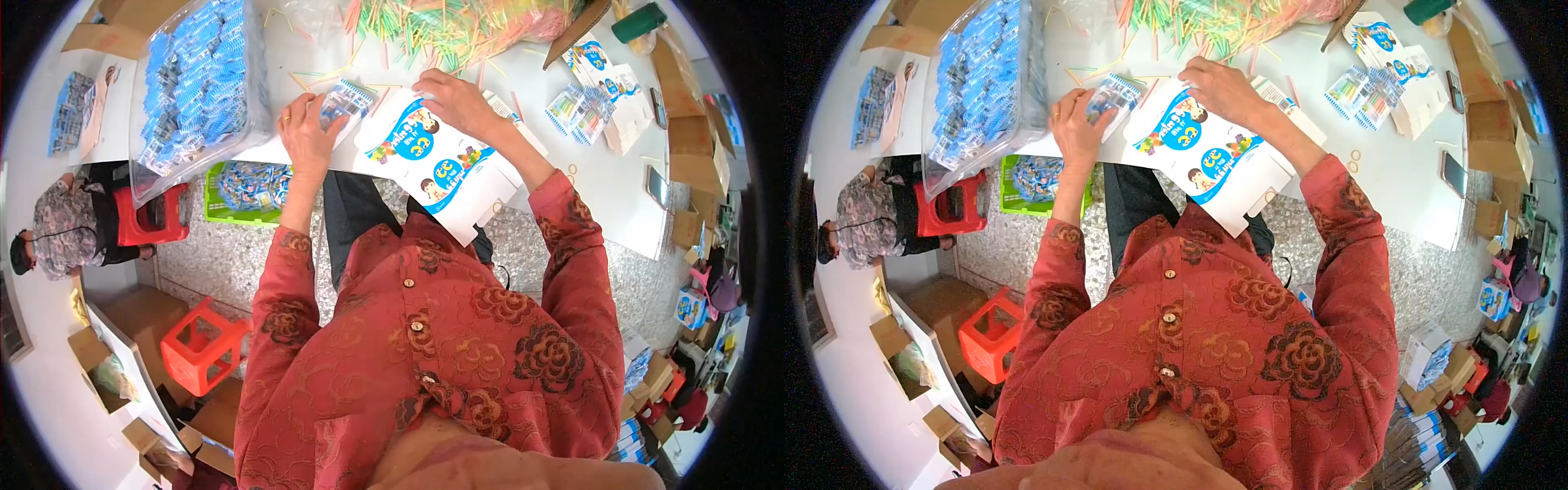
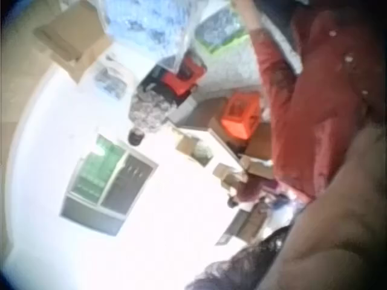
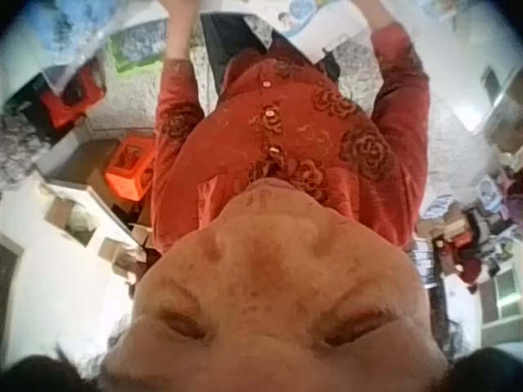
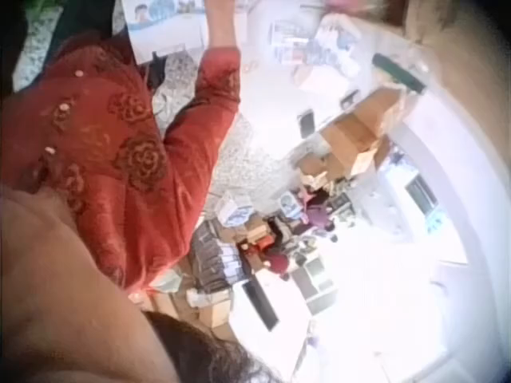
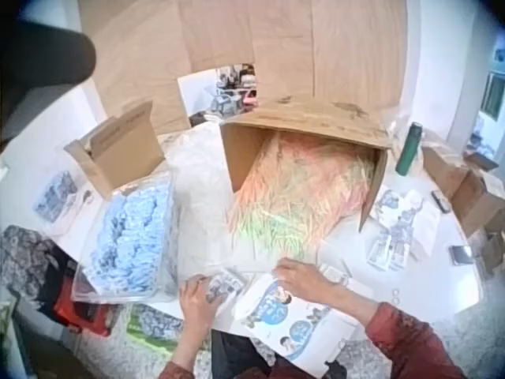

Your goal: Packaging small product components and instructional sheets into plastic bags.

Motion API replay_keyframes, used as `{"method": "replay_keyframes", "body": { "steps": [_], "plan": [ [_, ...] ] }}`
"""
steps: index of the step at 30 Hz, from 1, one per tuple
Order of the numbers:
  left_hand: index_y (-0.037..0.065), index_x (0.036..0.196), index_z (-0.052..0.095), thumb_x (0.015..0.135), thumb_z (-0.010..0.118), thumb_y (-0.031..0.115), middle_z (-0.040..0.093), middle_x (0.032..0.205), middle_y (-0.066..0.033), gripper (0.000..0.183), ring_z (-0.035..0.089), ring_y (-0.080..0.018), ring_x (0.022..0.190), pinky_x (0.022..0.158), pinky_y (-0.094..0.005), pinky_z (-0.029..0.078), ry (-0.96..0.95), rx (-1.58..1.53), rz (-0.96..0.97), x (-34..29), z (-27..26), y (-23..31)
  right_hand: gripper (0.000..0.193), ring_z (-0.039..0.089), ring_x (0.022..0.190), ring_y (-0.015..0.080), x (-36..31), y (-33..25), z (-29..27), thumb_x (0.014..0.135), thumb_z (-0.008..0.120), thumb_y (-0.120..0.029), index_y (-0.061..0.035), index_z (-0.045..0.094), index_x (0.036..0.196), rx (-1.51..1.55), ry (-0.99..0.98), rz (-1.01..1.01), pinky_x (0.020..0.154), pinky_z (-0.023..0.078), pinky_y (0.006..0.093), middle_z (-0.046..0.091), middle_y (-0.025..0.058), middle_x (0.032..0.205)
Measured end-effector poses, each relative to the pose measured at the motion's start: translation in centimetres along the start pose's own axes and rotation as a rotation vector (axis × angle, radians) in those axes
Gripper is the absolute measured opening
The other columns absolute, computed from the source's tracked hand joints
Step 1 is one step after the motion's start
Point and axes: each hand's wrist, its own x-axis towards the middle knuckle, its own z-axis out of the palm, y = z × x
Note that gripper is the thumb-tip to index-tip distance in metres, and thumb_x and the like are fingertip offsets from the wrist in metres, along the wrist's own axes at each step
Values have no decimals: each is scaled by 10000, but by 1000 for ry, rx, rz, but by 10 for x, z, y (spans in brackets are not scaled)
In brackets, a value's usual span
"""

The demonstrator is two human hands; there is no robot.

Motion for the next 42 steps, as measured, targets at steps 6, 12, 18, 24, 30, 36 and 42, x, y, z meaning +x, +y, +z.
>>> {"method": "replay_keyframes", "body": {
  "steps": [6, 12, 18, 24, 30, 36, 42],
  "plan": [
    [107, 905, 634, 595, 770, 172, 603, 909, -36, 345, 532, -244, 897, 797, -387, 377, 77, -79, 12, -2, 3, 0, 255, 580, 933, 287, 10, -22, 6, 810, 592, -125, -64, 574, 1056, 72, 22, -25, 782, 490, 370, 549, 78, 1078],
    [72, 800, 641, 659, 733, 61, 620, 754, -65, 169, 575, -222, 728, 704, -337, 435, 122, -434, -72, 8, -9, 11, 347, 586, 937, 254, 33, -43, 5, 799, 626, -177, -76, 557, 1124, 296, 179, -43, 815, 475, 350, 570, 114, 1091],
    [6, 822, 637, 747, 704, 49, 621, 760, -54, 110, 559, -109, 723, 675, -241, 449, 9, -914, -271, 4, -36, 35, 207, 597, 748, 177, 38, -62, -25, 805, 643, -200, -23, 630, 912, 590, -162, 64, 676, 462, 315, 633, 91, 793],
    [-24, 779, 623, 745, 711, 66, 608, 735, -49, 130, 544, -91, 679, 605, -239, 429, -196, -904, -239, -1, -50, 47, 201, 575, 682, 229, 28, -74, -42, 787, 637, -182, 12, 595, 820, 395, -108, -49, 625, 433, 339, 598, 114, 736],
    [-26, 753, 618, 736, 708, 43, 589, 652, -15, 115, 523, -74, 612, 562, -222, 413, -138, -795, -182, -9, -57, 61, 211, 571, 807, 313, 16, -89, -53, 778, 618, -209, -29, 602, 886, 312, -61, -133, 707, 432, 401, 599, 150, 815],
    [-2, 727, 613, 722, 702, -8, 613, 703, 11, 89, 510, -23, 659, 604, -186, 423, -154, -1143, -472, -21, -57, 71, 301, 573, 790, 224, 3, -113, -74, 711, 675, -101, -43, 606, 998, 462, 137, -123, 740, 469, 328, 595, 84, 954],
    [1, 727, 603, 721, 667, -52, 602, 708, 14, 85, 516, -27, 677, 623, -185, 430, -66, -1291, -492, -24, -55, 79, 310, 583, 823, 186, -9, -115, -79, 707, 689, -85, -58, 606, 1004, 330, 244, -227, 685, 494, 294, 571, 63, 1002]
  ]
}}
